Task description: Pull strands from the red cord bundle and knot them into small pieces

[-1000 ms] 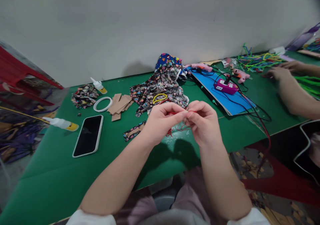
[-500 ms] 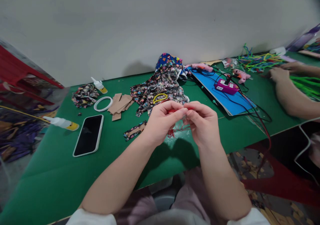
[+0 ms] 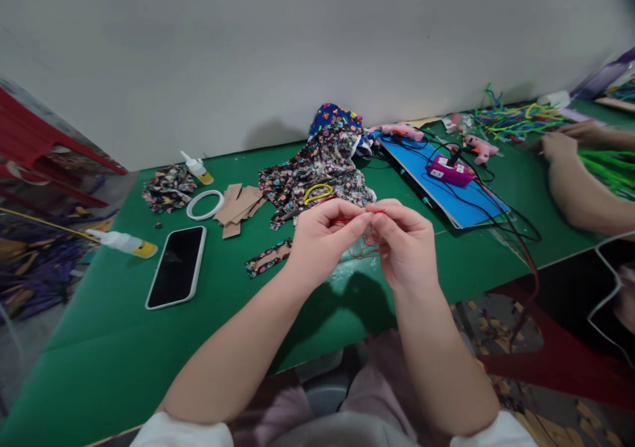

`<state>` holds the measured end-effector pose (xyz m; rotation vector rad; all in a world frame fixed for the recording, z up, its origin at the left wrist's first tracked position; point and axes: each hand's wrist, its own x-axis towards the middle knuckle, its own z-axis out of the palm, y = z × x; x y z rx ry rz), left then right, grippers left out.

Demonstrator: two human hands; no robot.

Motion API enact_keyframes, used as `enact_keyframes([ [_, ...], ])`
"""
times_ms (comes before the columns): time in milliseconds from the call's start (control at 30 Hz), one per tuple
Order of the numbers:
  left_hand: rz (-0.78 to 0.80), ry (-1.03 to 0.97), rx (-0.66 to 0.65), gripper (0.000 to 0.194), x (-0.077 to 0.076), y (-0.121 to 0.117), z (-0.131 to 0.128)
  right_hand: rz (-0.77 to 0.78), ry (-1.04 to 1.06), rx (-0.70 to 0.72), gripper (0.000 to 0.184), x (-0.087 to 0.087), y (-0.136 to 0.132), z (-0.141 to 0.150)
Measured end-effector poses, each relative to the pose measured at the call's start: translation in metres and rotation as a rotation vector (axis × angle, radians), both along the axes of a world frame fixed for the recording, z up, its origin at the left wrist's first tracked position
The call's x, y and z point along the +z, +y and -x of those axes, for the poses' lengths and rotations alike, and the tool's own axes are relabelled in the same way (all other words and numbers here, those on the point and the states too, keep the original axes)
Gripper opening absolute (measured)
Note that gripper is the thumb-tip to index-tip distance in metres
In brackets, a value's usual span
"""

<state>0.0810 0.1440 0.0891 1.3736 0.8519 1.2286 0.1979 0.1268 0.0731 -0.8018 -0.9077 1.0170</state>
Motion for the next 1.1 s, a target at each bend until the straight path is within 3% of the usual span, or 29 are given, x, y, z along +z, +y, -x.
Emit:
enact_keyframes([
  [200, 0.017, 0.060, -0.028, 0.016, 0.001, 0.002, 0.002, -0.044, -0.022, -0.039, 0.004, -0.001, 0.001, -0.003],
  [367, 0.170, 0.052, -0.213, 0.017, 0.004, 0.010, 0.006, -0.072, -0.123, -0.144, 0.005, -0.004, 0.005, -0.008],
  [567, 0.344, 0.102, -0.368, 0.020, -0.015, 0.029, 0.013, 0.014, -0.173, -0.165, 0.011, -0.014, 0.019, -0.019],
  [867, 0.273, 0.372, -0.502, 0.024, -0.045, 0.052, 0.019, 0.042, -0.182, -0.242, 0.013, -0.021, 0.031, -0.032],
  [1000, 0.183, 0.525, -0.464, 0.026, -0.052, 0.057, 0.026, -0.001, -0.139, -0.302, 0.012, -0.016, 0.029, -0.042],
  [1100, 0.058, 0.729, -0.360, 0.025, -0.057, 0.051, 0.034, -0.021, -0.150, -0.333, 0.013, -0.014, 0.027, -0.050],
])
